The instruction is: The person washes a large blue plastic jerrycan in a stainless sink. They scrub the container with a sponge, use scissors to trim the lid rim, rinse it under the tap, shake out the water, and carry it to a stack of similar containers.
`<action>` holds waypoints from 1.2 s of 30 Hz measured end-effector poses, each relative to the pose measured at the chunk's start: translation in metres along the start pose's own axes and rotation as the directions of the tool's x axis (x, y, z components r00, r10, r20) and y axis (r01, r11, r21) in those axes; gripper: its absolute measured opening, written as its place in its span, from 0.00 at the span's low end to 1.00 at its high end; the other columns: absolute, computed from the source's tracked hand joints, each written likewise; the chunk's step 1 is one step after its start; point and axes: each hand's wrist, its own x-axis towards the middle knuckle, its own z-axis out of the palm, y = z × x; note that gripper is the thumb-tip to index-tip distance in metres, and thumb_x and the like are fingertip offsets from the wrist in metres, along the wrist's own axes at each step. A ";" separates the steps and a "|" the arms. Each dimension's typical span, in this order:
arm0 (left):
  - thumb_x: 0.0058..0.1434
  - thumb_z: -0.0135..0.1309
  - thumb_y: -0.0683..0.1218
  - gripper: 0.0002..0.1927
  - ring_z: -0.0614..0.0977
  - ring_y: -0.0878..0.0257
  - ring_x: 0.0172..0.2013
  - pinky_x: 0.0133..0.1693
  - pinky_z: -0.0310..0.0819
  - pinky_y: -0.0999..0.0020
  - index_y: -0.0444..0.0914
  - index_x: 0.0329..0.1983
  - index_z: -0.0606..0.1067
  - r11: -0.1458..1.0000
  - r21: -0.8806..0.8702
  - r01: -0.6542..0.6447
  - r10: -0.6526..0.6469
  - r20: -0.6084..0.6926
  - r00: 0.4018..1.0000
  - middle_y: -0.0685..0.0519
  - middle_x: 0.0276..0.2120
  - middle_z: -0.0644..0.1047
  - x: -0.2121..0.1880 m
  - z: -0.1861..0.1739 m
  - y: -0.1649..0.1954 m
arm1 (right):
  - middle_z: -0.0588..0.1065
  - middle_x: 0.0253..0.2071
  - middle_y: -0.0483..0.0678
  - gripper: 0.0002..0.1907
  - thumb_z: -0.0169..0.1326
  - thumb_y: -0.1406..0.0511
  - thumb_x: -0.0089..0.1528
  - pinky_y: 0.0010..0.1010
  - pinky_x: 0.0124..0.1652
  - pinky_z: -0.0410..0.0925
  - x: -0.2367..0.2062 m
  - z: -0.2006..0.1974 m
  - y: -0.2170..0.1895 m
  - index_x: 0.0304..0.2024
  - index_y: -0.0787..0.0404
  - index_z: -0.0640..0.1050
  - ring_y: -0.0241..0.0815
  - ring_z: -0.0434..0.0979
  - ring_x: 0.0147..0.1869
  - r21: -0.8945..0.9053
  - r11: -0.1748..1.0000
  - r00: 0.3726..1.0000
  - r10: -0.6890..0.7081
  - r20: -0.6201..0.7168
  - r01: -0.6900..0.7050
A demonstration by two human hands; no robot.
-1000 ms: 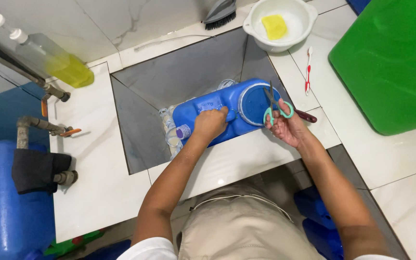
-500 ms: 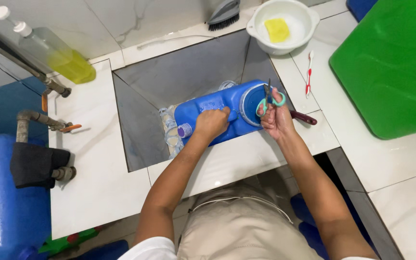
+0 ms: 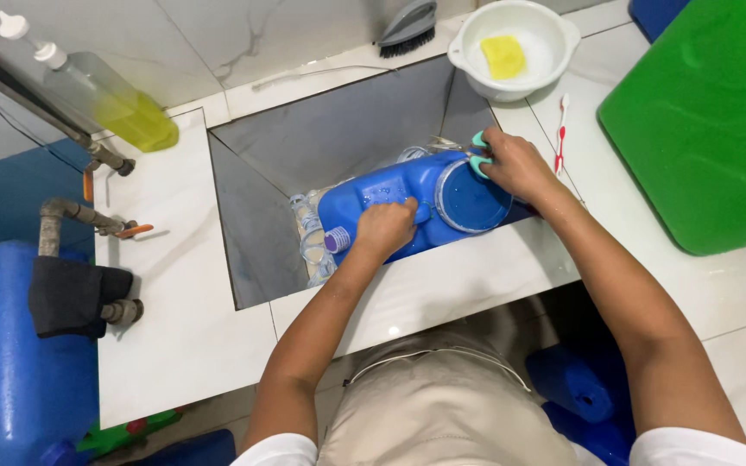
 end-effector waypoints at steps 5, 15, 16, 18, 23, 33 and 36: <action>0.55 0.59 0.45 0.10 0.84 0.43 0.28 0.31 0.78 0.47 0.37 0.38 0.75 1.000 0.003 -0.007 0.007 0.017 1.000 0.41 0.25 0.81 0.001 -0.004 -0.001 | 0.79 0.40 0.61 0.17 0.62 0.66 0.58 0.49 0.44 0.71 0.006 -0.003 -0.004 0.47 0.65 0.72 0.64 0.79 0.46 -0.069 0.997 0.998 -0.027 0.057 0.030; 0.55 0.60 0.46 0.13 0.84 0.43 0.28 0.29 0.78 0.47 0.35 0.39 0.74 0.999 -0.030 -0.013 0.014 0.026 1.000 0.41 0.24 0.81 -0.003 -0.006 0.001 | 0.78 0.37 0.62 0.15 0.63 0.65 0.57 0.45 0.40 0.72 0.039 0.025 0.044 0.42 0.65 0.76 0.61 0.80 0.39 0.095 0.995 1.000 0.018 0.017 -0.019; 0.55 0.60 0.46 0.12 0.84 0.43 0.28 0.30 0.78 0.47 0.36 0.38 0.74 1.000 -0.023 -0.012 0.013 0.033 0.999 0.41 0.25 0.81 -0.003 -0.006 0.001 | 0.78 0.36 0.62 0.14 0.63 0.66 0.56 0.45 0.40 0.72 0.041 0.028 0.053 0.40 0.66 0.76 0.60 0.80 0.39 0.149 0.986 0.996 0.064 0.058 -0.072; 0.55 0.59 0.45 0.10 0.84 0.43 0.28 0.30 0.78 0.47 0.37 0.37 0.75 1.000 0.000 -0.011 0.011 0.032 0.999 0.41 0.25 0.81 -0.004 -0.006 0.000 | 0.79 0.34 0.62 0.12 0.62 0.67 0.53 0.43 0.41 0.72 0.048 0.034 0.069 0.37 0.67 0.77 0.59 0.80 0.39 0.245 0.954 0.981 0.140 0.133 -0.170; 0.56 0.60 0.46 0.11 0.84 0.42 0.28 0.30 0.78 0.47 0.36 0.37 0.74 1.000 -0.008 -0.009 0.009 0.031 0.999 0.40 0.24 0.80 -0.002 -0.004 -0.003 | 0.79 0.36 0.63 0.13 0.63 0.64 0.59 0.45 0.43 0.71 0.037 0.060 0.089 0.41 0.66 0.76 0.61 0.81 0.41 0.218 0.931 0.943 0.319 -0.095 -0.293; 0.56 0.61 0.51 0.17 0.83 0.37 0.33 0.37 0.77 0.42 0.36 0.41 0.75 0.951 -0.090 0.297 -0.303 -0.071 0.950 0.36 0.29 0.81 0.031 -0.023 -0.055 | 0.78 0.38 0.67 0.12 0.58 0.71 0.61 0.56 0.46 0.70 0.063 0.075 0.082 0.44 0.70 0.71 0.70 0.79 0.45 -0.067 0.932 0.876 0.308 -0.372 -0.356; 0.56 0.60 0.51 0.17 0.83 0.36 0.35 0.40 0.77 0.42 0.35 0.43 0.75 0.943 -0.100 0.318 -0.326 -0.080 0.942 0.35 0.31 0.81 0.035 -0.023 -0.060 | 0.77 0.41 0.66 0.17 0.60 0.70 0.56 0.52 0.42 0.73 0.081 0.086 0.067 0.44 0.70 0.72 0.69 0.78 0.45 -0.255 0.892 0.896 0.277 -0.347 -0.374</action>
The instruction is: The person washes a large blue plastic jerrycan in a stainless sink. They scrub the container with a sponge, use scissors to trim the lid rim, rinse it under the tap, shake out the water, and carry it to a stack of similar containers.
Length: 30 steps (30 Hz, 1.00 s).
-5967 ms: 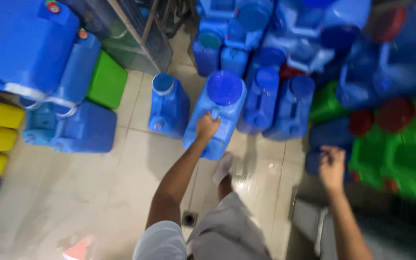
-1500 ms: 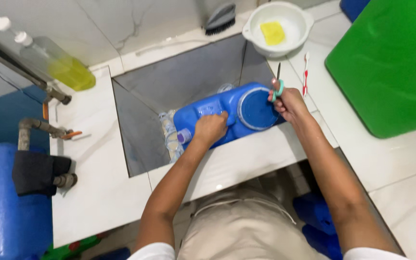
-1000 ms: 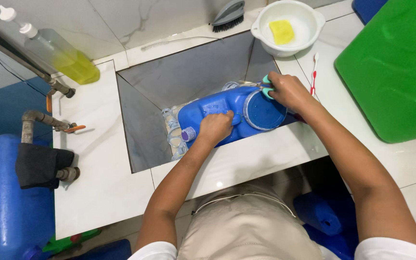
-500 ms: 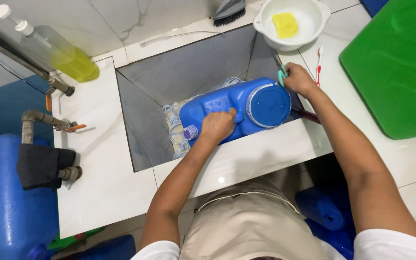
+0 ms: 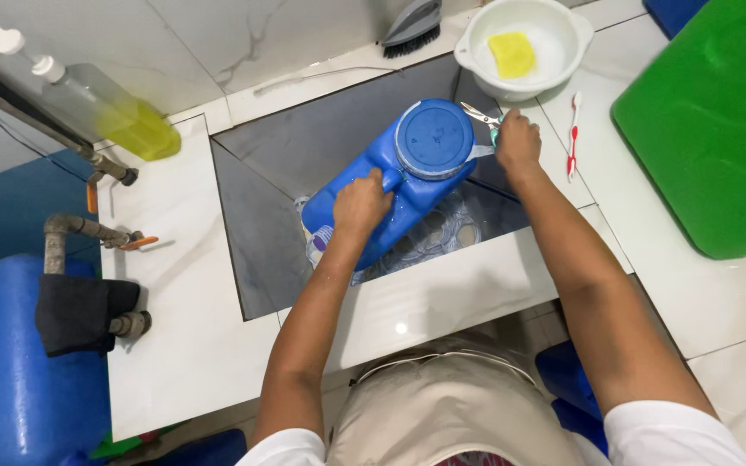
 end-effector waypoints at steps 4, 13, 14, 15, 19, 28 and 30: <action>0.58 0.57 0.50 0.15 0.83 0.36 0.39 0.43 0.77 0.41 0.35 0.42 0.76 0.988 -0.027 0.149 -0.150 -0.025 0.988 0.34 0.34 0.81 0.007 0.000 -0.010 | 0.78 0.44 0.63 0.11 0.57 0.67 0.64 0.49 0.44 0.74 0.006 0.004 -0.023 0.46 0.69 0.74 0.66 0.79 0.49 -0.068 0.997 0.999 0.026 0.037 -0.024; 0.58 0.56 0.49 0.17 0.82 0.35 0.43 0.47 0.76 0.43 0.32 0.43 0.76 0.894 -0.154 0.421 -0.443 -0.164 0.881 0.32 0.39 0.81 0.032 0.012 -0.048 | 0.79 0.42 0.64 0.11 0.55 0.67 0.61 0.49 0.45 0.74 -0.027 0.018 -0.082 0.43 0.68 0.75 0.64 0.81 0.46 -0.025 0.998 0.995 -0.055 0.086 0.057; 0.58 0.56 0.49 0.18 0.83 0.35 0.43 0.47 0.76 0.44 0.30 0.44 0.75 0.882 -0.177 0.437 -0.465 -0.176 0.868 0.31 0.39 0.81 0.035 0.014 -0.050 | 0.79 0.42 0.64 0.09 0.54 0.69 0.61 0.51 0.44 0.74 -0.034 0.018 -0.086 0.43 0.68 0.76 0.65 0.81 0.46 0.007 0.998 0.992 -0.063 0.108 0.063; 0.58 0.56 0.49 0.19 0.83 0.35 0.43 0.47 0.77 0.45 0.29 0.45 0.74 0.866 -0.205 0.456 -0.492 -0.192 0.849 0.30 0.39 0.80 0.037 0.015 -0.053 | 0.79 0.42 0.64 0.08 0.54 0.70 0.62 0.52 0.43 0.74 -0.038 0.018 -0.090 0.43 0.67 0.76 0.66 0.81 0.46 0.039 0.996 0.988 -0.082 0.129 0.077; 0.59 0.55 0.48 0.19 0.83 0.36 0.43 0.48 0.77 0.45 0.28 0.46 0.73 0.849 -0.216 0.483 -0.517 -0.148 0.843 0.30 0.40 0.80 0.042 0.016 -0.055 | 0.79 0.38 0.66 0.12 0.56 0.68 0.60 0.56 0.45 0.71 -0.031 -0.002 -0.092 0.46 0.65 0.75 0.68 0.80 0.44 0.179 0.964 0.959 -0.228 0.166 0.198; 0.59 0.55 0.46 0.18 0.83 0.37 0.45 0.48 0.77 0.45 0.30 0.47 0.74 0.885 -0.191 0.426 -0.445 -0.072 0.893 0.32 0.41 0.81 0.046 0.011 -0.038 | 0.67 0.67 0.66 0.32 0.62 0.69 0.60 0.48 0.64 0.63 -0.013 -0.038 -0.115 0.64 0.68 0.65 0.67 0.67 0.70 0.614 0.672 0.911 -0.307 -0.277 0.413; 0.59 0.54 0.45 0.17 0.84 0.38 0.45 0.50 0.77 0.46 0.29 0.47 0.74 0.889 -0.176 0.422 -0.439 -0.067 0.896 0.32 0.41 0.81 0.048 0.010 -0.035 | 0.64 0.68 0.66 0.38 0.63 0.69 0.59 0.48 0.67 0.61 -0.017 -0.032 -0.122 0.69 0.69 0.62 0.66 0.62 0.73 0.647 0.632 0.903 -0.325 -0.279 0.427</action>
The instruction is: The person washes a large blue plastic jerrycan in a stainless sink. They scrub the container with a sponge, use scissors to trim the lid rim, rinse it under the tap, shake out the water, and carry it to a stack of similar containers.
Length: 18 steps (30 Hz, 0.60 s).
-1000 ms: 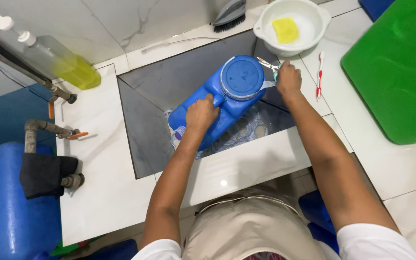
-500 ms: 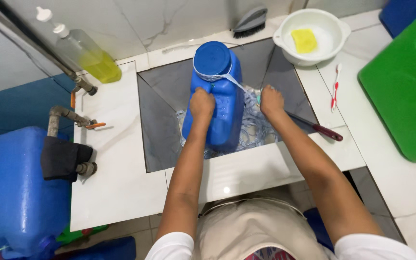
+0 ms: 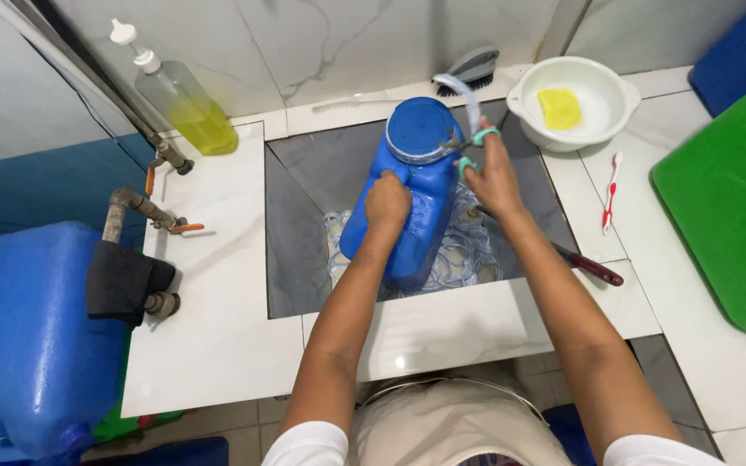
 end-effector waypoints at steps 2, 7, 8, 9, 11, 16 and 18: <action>0.59 0.54 0.45 0.17 0.83 0.38 0.45 0.49 0.77 0.46 0.29 0.47 0.74 1.000 -0.004 -0.015 0.015 0.004 1.000 0.32 0.40 0.81 -0.001 0.001 0.002 | 0.64 0.67 0.67 0.42 0.65 0.70 0.56 0.50 0.66 0.59 -0.003 0.013 0.000 0.70 0.71 0.60 0.69 0.59 0.74 -0.024 0.996 0.996 -0.085 -0.006 0.084; 0.59 0.54 0.44 0.16 0.83 0.37 0.45 0.49 0.77 0.46 0.29 0.47 0.74 1.000 -0.006 -0.028 0.028 0.039 0.999 0.32 0.41 0.81 -0.004 0.004 0.006 | 0.68 0.62 0.64 0.33 0.60 0.75 0.55 0.51 0.65 0.61 -0.007 0.040 0.005 0.62 0.67 0.66 0.68 0.64 0.68 -0.109 0.988 0.990 -0.097 0.098 0.108; 0.59 0.54 0.44 0.16 0.83 0.37 0.45 0.49 0.77 0.46 0.29 0.47 0.74 0.999 -0.005 -0.033 0.033 0.038 0.999 0.31 0.41 0.80 -0.004 0.004 0.007 | 0.69 0.60 0.63 0.32 0.58 0.76 0.56 0.50 0.66 0.63 -0.007 0.042 0.006 0.63 0.67 0.67 0.67 0.67 0.66 -0.150 0.983 0.994 -0.095 0.049 0.102; 0.59 0.53 0.44 0.16 0.83 0.38 0.45 0.49 0.77 0.46 0.29 0.47 0.74 0.999 0.000 -0.033 0.033 0.044 0.998 0.31 0.41 0.80 -0.004 0.004 0.007 | 0.70 0.59 0.62 0.31 0.57 0.77 0.56 0.49 0.65 0.63 -0.008 0.043 0.006 0.62 0.67 0.68 0.66 0.68 0.65 -0.127 0.983 0.991 -0.134 0.020 0.136; 0.60 0.52 0.43 0.15 0.83 0.37 0.45 0.49 0.76 0.45 0.29 0.47 0.74 1.000 -0.013 -0.018 0.019 0.048 0.999 0.31 0.41 0.80 -0.003 0.003 0.007 | 0.72 0.57 0.62 0.28 0.56 0.78 0.57 0.49 0.62 0.65 -0.009 0.042 0.007 0.60 0.67 0.69 0.65 0.71 0.62 -0.081 0.978 0.980 -0.196 -0.034 0.192; 0.59 0.53 0.44 0.15 0.83 0.37 0.45 0.49 0.76 0.46 0.29 0.46 0.74 0.999 -0.048 -0.015 0.017 0.040 0.999 0.32 0.40 0.81 0.002 0.000 0.010 | 0.74 0.40 0.57 0.16 0.60 0.76 0.56 0.41 0.46 0.69 -0.013 0.046 0.006 0.46 0.67 0.74 0.57 0.77 0.45 0.056 0.998 0.993 0.033 0.116 -0.040; 0.56 0.57 0.46 0.19 0.82 0.37 0.45 0.48 0.76 0.46 0.28 0.46 0.74 0.999 -0.034 -0.006 0.008 0.055 0.998 0.32 0.41 0.80 0.005 0.001 0.013 | 0.74 0.38 0.53 0.15 0.60 0.76 0.56 0.34 0.42 0.69 -0.014 0.051 0.003 0.46 0.67 0.75 0.48 0.76 0.41 0.284 0.945 0.968 0.096 0.232 -0.162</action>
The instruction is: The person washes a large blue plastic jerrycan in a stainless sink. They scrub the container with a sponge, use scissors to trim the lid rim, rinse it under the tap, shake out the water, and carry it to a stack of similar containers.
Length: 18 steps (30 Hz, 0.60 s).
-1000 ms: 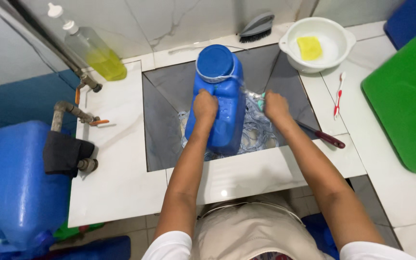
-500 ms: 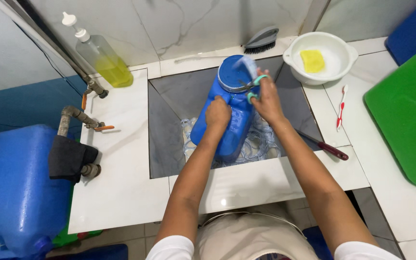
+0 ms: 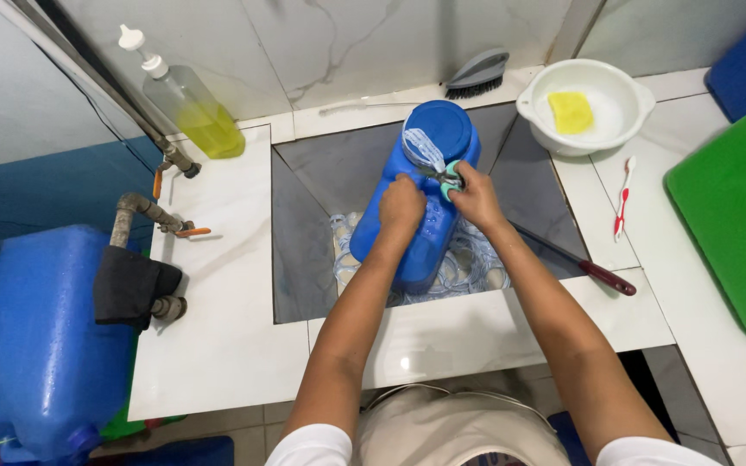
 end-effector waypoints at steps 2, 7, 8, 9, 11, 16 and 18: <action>0.58 0.55 0.45 0.15 0.83 0.37 0.45 0.49 0.77 0.46 0.29 0.44 0.75 0.999 -0.028 -0.020 0.019 -0.026 0.999 0.31 0.41 0.80 0.003 0.002 0.001 | 0.74 0.40 0.45 0.13 0.58 0.77 0.59 0.26 0.41 0.68 0.002 0.004 -0.005 0.46 0.64 0.77 0.36 0.73 0.42 0.338 0.936 0.989 0.050 0.138 -0.094; 0.58 0.56 0.46 0.15 0.83 0.38 0.45 0.48 0.77 0.46 0.30 0.42 0.77 0.999 -0.021 -0.037 0.037 0.021 0.999 0.33 0.41 0.80 0.011 0.010 -0.003 | 0.77 0.35 0.45 0.09 0.61 0.74 0.61 0.23 0.38 0.71 0.022 0.000 -0.026 0.40 0.62 0.75 0.33 0.76 0.37 0.527 0.765 0.928 0.299 0.221 -0.371; 0.59 0.56 0.47 0.15 0.83 0.38 0.45 0.48 0.77 0.46 0.30 0.43 0.76 0.998 -0.023 -0.056 0.056 -0.001 0.998 0.32 0.40 0.81 0.010 0.013 -0.004 | 0.78 0.34 0.47 0.08 0.60 0.74 0.60 0.24 0.36 0.71 0.029 -0.001 -0.035 0.39 0.62 0.74 0.35 0.77 0.35 0.545 0.727 0.909 0.328 0.259 -0.418; 0.61 0.56 0.48 0.16 0.83 0.38 0.44 0.48 0.77 0.46 0.29 0.43 0.76 0.996 -0.023 -0.080 0.080 -0.027 0.996 0.32 0.40 0.81 0.009 0.016 -0.004 | 0.77 0.34 0.47 0.09 0.61 0.74 0.60 0.25 0.37 0.72 0.039 0.001 -0.045 0.39 0.62 0.75 0.35 0.78 0.35 0.560 0.704 0.899 0.336 0.280 -0.438; 0.60 0.55 0.47 0.13 0.84 0.39 0.43 0.46 0.78 0.46 0.32 0.40 0.78 0.972 0.045 -0.231 0.232 -0.003 0.973 0.35 0.40 0.81 0.001 0.023 -0.001 | 0.77 0.33 0.46 0.09 0.61 0.73 0.59 0.25 0.38 0.74 0.060 0.011 -0.068 0.39 0.62 0.75 0.35 0.80 0.36 0.582 0.655 0.876 0.358 0.323 -0.482; 0.58 0.57 0.47 0.14 0.84 0.39 0.37 0.41 0.79 0.46 0.32 0.40 0.75 0.899 0.128 -0.419 0.407 0.108 0.907 0.35 0.35 0.81 -0.030 0.032 0.002 | 0.78 0.31 0.48 0.07 0.59 0.75 0.59 0.28 0.35 0.76 0.123 0.028 -0.100 0.38 0.63 0.75 0.38 0.80 0.33 0.657 0.637 0.908 0.368 0.199 -0.402; 0.58 0.56 0.46 0.12 0.84 0.38 0.34 0.39 0.79 0.45 0.33 0.39 0.76 0.882 0.167 -0.442 0.421 0.146 0.895 0.35 0.32 0.81 -0.040 0.025 -0.003 | 0.78 0.31 0.49 0.05 0.57 0.74 0.60 0.27 0.31 0.75 0.149 0.009 -0.093 0.38 0.63 0.76 0.39 0.81 0.32 0.700 0.638 0.919 0.389 0.066 -0.320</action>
